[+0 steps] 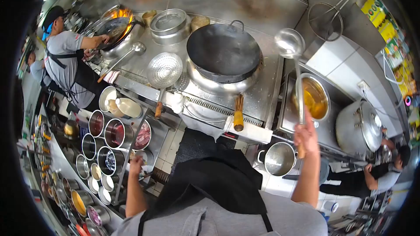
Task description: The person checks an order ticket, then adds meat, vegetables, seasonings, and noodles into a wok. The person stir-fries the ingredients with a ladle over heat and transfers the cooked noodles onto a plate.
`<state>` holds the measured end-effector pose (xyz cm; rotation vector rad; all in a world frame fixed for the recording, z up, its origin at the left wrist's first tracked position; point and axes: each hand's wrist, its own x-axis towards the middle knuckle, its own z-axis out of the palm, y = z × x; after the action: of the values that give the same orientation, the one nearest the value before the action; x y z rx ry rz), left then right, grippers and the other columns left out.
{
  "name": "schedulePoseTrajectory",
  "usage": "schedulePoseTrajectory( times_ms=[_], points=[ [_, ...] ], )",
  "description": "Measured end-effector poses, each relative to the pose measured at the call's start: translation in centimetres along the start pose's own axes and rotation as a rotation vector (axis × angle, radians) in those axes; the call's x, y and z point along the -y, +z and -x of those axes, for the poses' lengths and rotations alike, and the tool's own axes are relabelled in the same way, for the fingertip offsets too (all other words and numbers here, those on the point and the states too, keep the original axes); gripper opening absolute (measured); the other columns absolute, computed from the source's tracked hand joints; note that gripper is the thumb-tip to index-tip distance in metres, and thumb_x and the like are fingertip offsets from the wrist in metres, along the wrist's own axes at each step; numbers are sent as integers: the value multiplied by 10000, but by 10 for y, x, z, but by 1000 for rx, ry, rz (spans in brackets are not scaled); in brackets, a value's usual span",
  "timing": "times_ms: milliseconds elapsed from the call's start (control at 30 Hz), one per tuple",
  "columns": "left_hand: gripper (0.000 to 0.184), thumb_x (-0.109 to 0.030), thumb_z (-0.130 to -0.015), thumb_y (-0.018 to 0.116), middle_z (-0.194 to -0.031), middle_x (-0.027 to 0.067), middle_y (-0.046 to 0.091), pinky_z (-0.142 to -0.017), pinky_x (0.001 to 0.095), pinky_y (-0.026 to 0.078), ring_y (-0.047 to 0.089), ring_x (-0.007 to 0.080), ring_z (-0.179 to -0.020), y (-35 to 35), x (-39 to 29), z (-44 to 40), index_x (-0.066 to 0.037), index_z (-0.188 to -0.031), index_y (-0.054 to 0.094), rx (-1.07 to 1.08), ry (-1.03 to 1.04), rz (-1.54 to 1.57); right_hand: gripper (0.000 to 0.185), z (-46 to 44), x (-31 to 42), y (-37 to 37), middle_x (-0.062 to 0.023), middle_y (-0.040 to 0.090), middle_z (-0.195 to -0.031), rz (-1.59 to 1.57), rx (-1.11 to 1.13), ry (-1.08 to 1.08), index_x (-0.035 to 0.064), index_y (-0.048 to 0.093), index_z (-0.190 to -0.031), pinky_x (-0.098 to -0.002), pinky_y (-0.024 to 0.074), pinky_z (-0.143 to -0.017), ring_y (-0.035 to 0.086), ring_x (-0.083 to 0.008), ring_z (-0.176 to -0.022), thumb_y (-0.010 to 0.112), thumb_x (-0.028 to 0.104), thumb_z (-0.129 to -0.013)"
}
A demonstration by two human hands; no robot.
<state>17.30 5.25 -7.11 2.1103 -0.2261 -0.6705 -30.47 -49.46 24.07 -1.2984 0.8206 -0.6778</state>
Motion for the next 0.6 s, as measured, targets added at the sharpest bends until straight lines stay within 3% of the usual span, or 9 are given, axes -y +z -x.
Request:
schedulePoseTrajectory(
  times_ms=[33,100,167,233,300,367,400,500,600],
  points=[
    [323,-166,-860,630,-911,149,696,-728,330,516,655,220,-784,-1,19,16,49,-1101,635,19,-95,27,839,13,12,1,2,480,-649,211,-167,38,224,185,-1556,-237,394,-396,428,-80,-448,492,-53,-826],
    [242,-101,-818,598,-743,60,638,-537,297,477,601,160,-613,13,123,11,-8,-1032,657,56,-113,-139,814,24,32,9,0,468,-612,706,-303,46,211,181,-1558,-262,403,-425,426,-97,-454,464,-49,-841],
    [250,-94,-804,596,-727,67,641,-520,311,475,603,165,-599,36,139,35,-32,-1036,665,181,-265,-161,800,20,30,24,-11,482,-602,747,-301,-10,204,191,-1557,-280,422,-459,440,-102,-482,473,-41,-849],
    [263,-88,-790,594,-712,73,644,-502,326,473,604,170,-585,56,132,49,-56,-1039,674,372,-246,-282,797,-12,-2,41,-17,507,-641,721,-256,-150,202,182,-1556,-275,413,-458,448,-101,-494,491,-27,-857],
    [324,-234,-796,615,-1128,208,660,-874,417,530,624,366,-1055,68,130,30,-61,-1057,701,720,312,-887,791,-45,-26,74,-18,518,-668,476,-149,-98,186,174,-1552,-275,404,-453,463,-107,-507,512,-7,-864],
    [315,-217,-795,596,-1022,196,692,-826,405,526,669,334,-948,79,112,27,-75,-1054,705,489,-69,-320,784,-83,-44,119,-10,495,-652,284,-63,11,170,190,-1544,-294,406,-445,470,-120,-500,534,5,-860],
    [331,-213,-798,593,-987,205,695,-816,413,528,677,333,-932,88,135,0,-86,-1087,692,481,-77,-282,788,-116,-66,131,-1,468,-641,221,-59,27,136,202,-1537,-280,382,-447,445,-112,-494,558,-9,-849],
    [300,-166,-810,559,-940,227,690,-787,450,527,659,404,-867,61,87,-22,-75,-1073,670,357,145,-373,783,-177,-101,183,-41,510,-651,324,-84,96,135,210,-1533,-315,408,-425,495,-146,-499,540,-26,-842],
    [289,-159,-809,569,-913,208,698,-776,421,534,673,370,-847,41,102,-52,-76,-1067,669,271,190,-288,807,-195,-119,215,-73,530,-683,393,-59,95,142,179,-1540,-325,410,-416,502,-155,-499,530,-38,-836]
  ],
)
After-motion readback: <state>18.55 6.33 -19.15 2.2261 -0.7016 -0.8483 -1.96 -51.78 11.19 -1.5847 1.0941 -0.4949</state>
